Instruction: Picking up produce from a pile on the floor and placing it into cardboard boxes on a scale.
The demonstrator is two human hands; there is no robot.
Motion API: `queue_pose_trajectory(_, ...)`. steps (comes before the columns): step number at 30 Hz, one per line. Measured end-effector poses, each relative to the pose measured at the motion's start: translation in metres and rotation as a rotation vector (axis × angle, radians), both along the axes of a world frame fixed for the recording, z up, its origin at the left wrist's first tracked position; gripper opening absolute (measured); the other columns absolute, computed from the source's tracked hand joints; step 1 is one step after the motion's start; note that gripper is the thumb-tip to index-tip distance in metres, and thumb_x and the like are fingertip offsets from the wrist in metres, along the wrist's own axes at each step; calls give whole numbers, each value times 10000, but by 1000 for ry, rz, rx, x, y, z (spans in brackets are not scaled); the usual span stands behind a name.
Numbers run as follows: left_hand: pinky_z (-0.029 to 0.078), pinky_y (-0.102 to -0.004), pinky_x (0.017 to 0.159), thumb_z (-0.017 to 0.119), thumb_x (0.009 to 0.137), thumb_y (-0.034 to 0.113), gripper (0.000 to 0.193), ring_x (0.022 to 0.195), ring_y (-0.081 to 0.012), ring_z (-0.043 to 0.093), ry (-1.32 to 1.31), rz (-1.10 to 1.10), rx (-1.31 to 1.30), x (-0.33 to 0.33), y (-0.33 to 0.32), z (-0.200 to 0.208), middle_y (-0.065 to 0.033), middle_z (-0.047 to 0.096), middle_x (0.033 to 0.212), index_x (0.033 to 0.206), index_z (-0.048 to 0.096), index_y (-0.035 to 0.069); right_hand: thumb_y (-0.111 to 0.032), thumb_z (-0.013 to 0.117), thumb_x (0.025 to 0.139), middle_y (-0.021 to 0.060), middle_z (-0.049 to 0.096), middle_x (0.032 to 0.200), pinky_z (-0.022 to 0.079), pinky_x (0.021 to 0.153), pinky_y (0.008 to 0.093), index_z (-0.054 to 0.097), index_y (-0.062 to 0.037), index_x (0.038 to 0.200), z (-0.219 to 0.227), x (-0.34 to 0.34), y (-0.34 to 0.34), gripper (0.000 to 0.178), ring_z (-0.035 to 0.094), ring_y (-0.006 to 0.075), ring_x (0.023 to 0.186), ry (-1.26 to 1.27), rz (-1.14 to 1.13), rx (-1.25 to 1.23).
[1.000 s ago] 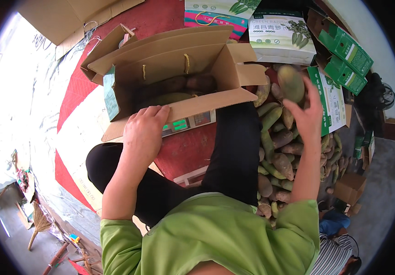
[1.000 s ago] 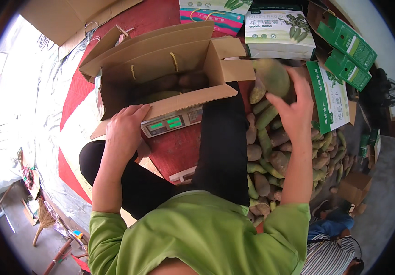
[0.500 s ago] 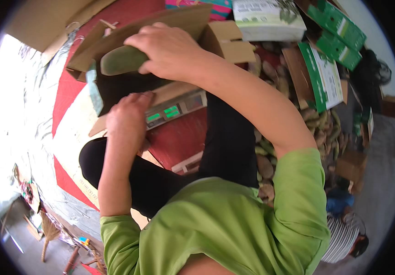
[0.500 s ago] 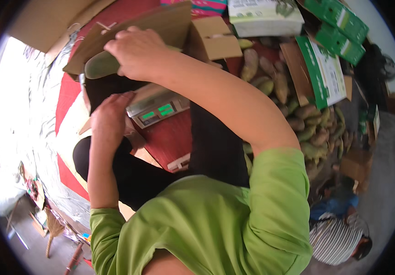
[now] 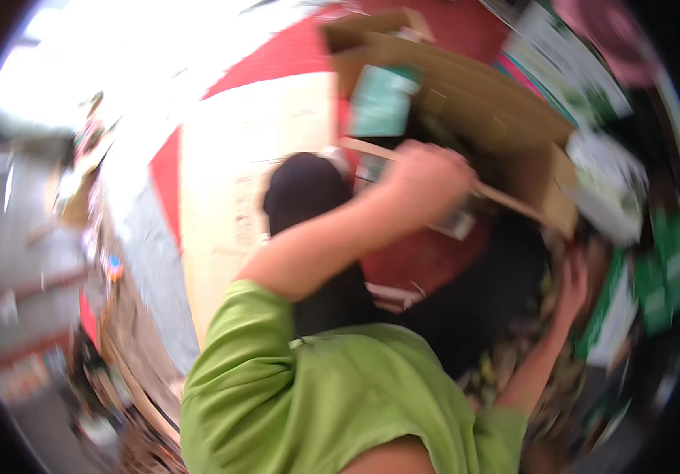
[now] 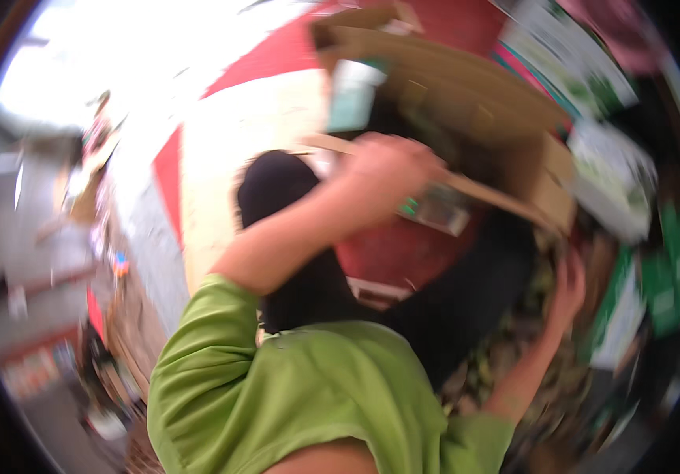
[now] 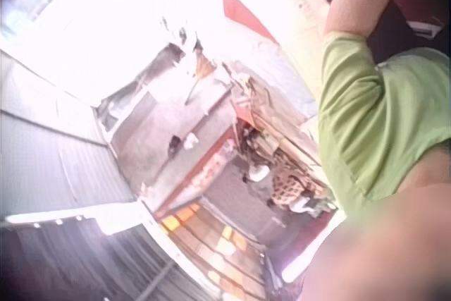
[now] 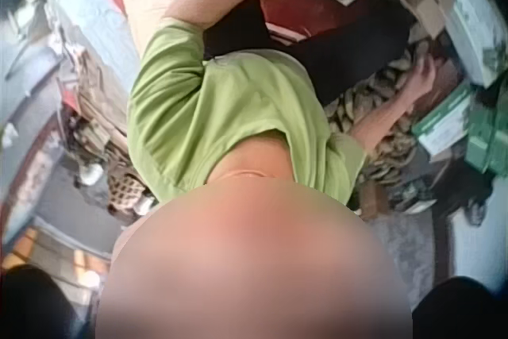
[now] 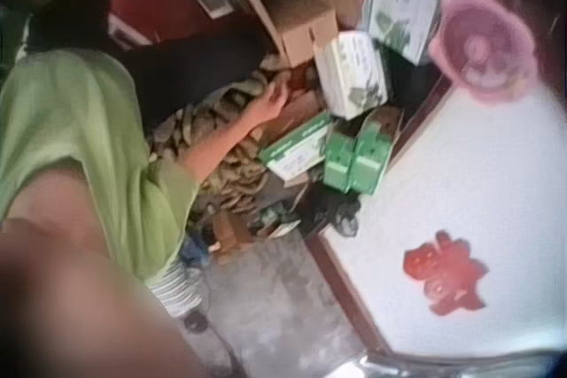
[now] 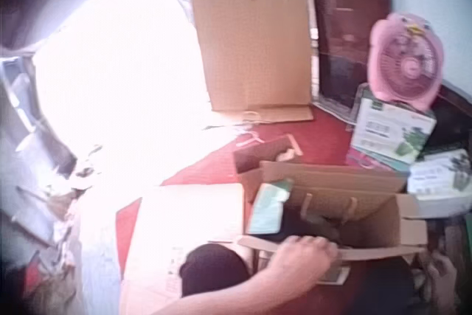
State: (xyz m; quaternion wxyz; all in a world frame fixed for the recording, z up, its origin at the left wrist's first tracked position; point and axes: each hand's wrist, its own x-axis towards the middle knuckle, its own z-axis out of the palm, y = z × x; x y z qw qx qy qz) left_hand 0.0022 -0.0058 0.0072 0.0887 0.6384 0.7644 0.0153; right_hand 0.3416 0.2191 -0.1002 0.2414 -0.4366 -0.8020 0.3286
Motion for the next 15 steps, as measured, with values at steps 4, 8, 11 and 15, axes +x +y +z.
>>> queue_pose_trajectory(4, 475, -353, 653, 584, 748, 202, 92, 822, -185, 640, -59, -11, 324, 18, 20, -26, -11, 629, 760, 739, 654, 143, -162, 576, 903, 139, 645, 1104, 466, 911, 361, 593, 13, 1178, -160, 67, 9, 327, 614, 276, 1014, -124, 125, -62)
queue_pose_trajectory(8, 421, -348, 632, 594, 727, 234, 118, 752, -176, 606, 41, 51, 537, 20, 3, -33, -2, 619, 751, 716, 651, 131, -169, 582, 895, 142, 645, 1103, 467, 909, 361, 595, 14, 1174, -202, -61, 15, 333, 615, 277, 1013, -87, 442, -128)
queue_pose_trajectory(11, 414, -355, 639, 605, 732, 266, 148, 757, -186, 604, 31, 70, 545, 16, 0, -28, -2, 619, 760, 724, 655, 126, -175, 586, 889, 144, 645, 1101, 468, 907, 362, 596, 14, 1170, -240, -154, 48, 338, 615, 278, 1013, -89, 564, -181)
queue_pose_trajectory(15, 401, -361, 652, 623, 764, 340, 219, 769, -195, 603, -53, 27, 566, 14, 6, -18, 0, 619, 775, 743, 666, 127, -182, 592, 882, 147, 644, 1100, 469, 905, 363, 598, 14, 1165, -277, -233, 95, 345, 615, 280, 1012, -95, 607, -225)
